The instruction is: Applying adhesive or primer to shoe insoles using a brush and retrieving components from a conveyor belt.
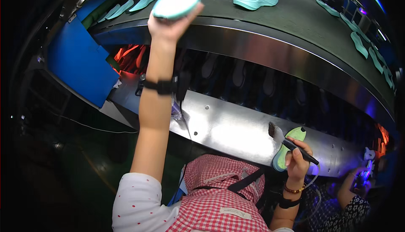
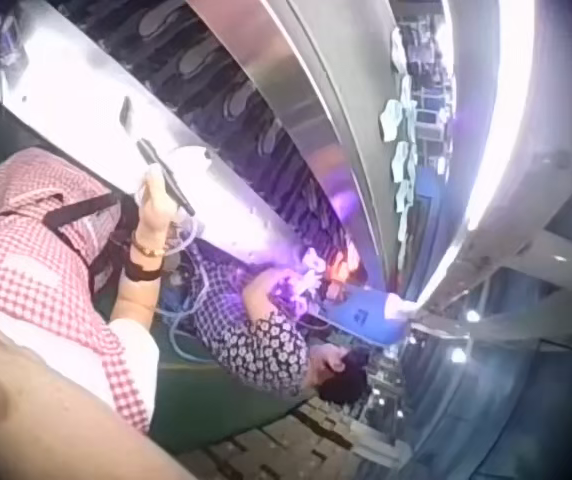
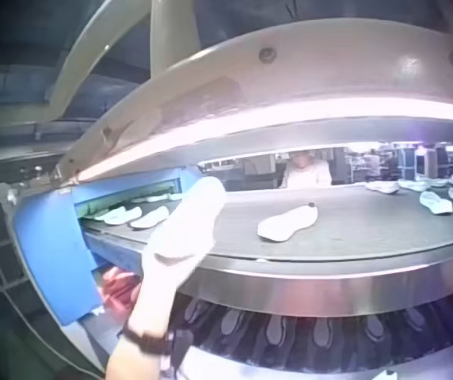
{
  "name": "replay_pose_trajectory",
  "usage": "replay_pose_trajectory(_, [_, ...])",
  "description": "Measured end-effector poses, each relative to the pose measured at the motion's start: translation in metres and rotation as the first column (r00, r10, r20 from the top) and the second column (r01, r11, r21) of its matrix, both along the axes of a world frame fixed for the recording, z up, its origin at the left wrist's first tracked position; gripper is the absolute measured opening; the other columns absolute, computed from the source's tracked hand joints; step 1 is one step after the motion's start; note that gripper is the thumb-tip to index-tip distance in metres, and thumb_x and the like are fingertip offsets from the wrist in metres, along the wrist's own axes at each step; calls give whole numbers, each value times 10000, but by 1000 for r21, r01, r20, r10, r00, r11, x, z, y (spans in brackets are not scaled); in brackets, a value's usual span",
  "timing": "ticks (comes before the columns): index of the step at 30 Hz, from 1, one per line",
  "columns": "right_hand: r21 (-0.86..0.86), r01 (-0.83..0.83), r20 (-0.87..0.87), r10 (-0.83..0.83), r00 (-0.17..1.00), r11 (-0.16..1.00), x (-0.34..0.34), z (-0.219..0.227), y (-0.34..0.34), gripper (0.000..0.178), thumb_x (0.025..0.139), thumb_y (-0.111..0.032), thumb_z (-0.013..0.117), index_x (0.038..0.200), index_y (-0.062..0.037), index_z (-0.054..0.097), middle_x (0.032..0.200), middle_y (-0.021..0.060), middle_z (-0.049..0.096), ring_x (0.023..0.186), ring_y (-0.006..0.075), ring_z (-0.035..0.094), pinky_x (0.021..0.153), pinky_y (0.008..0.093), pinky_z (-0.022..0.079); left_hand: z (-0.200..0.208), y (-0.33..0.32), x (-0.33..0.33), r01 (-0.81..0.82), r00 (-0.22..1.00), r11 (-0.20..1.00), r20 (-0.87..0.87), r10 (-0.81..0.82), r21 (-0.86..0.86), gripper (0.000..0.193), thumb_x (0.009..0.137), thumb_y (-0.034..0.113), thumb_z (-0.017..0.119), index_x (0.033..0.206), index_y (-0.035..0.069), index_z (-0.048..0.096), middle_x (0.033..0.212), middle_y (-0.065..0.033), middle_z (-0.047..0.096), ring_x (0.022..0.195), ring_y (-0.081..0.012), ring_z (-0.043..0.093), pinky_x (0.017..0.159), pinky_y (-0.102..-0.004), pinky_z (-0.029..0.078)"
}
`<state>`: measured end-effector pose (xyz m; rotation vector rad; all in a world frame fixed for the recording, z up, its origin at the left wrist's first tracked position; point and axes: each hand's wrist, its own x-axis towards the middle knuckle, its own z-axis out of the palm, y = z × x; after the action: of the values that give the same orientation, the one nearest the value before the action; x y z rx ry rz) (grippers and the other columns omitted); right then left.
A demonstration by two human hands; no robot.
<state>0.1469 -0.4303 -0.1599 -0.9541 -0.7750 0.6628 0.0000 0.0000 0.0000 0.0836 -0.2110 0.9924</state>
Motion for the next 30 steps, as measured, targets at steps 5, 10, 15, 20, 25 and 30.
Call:
replay_pose_trajectory(5, [-41,128,-141,-133,981,991,-10,-9,2,257,779,-60,549,986,88,518,1010,263,555,474,138,525,465,196,434,20,6,48,-261,800,946,-505,325,195,681,836,442,359,1341,38,146,1365,-171,230,1246,-292,276,1009,-430,239])
replay_pose_trajectory(10, [-123,192,-159,-210,965,974,-7,-18,-9,273,739,-27,607,982,77,540,1006,220,572,713,177,596,662,252,483,-1,-5,123,443,-49,-213,260,964,871,704,728,437,576,1264,41,349,1205,-268,408,1155,-373,375,979,-382,291])
replay_pose_trajectory(15, [-168,190,-81,-206,975,967,-13,-21,-15,274,702,-16,636,952,61,555,977,202,584,778,201,599,724,276,482,0,-19,118,624,-47,10,24,999,781,487,772,392,569,1101,42,490,1131,-203,491,1066,-342,455,910,-383,350])
replay_pose_trajectory(20, [-105,220,-45,-226,973,970,-10,-19,-20,236,679,16,605,910,44,565,945,182,583,861,228,580,828,327,440,-10,-63,63,34,110,-74,69,992,997,253,779,227,589,906,8,588,1012,-108,545,954,-201,503,836,-285,384])
replay_pose_trajectory(25, [-100,267,-145,-280,949,959,4,-17,-24,232,655,52,586,887,58,578,1022,191,547,908,263,572,877,368,413,-46,-105,4,156,760,812,-593,264,562,434,734,36,495,1153,-36,406,1028,-115,508,911,-223,522,839,-325,406])
replay_pose_trajectory(30, [-99,215,-221,-233,947,972,2,-9,-10,244,676,64,567,920,67,581,995,192,574,905,252,579,862,332,428,-122,-144,-45,465,852,795,-442,-281,390,749,803,581,383,1254,-14,316,1174,-228,450,1047,-370,480,825,-487,440])
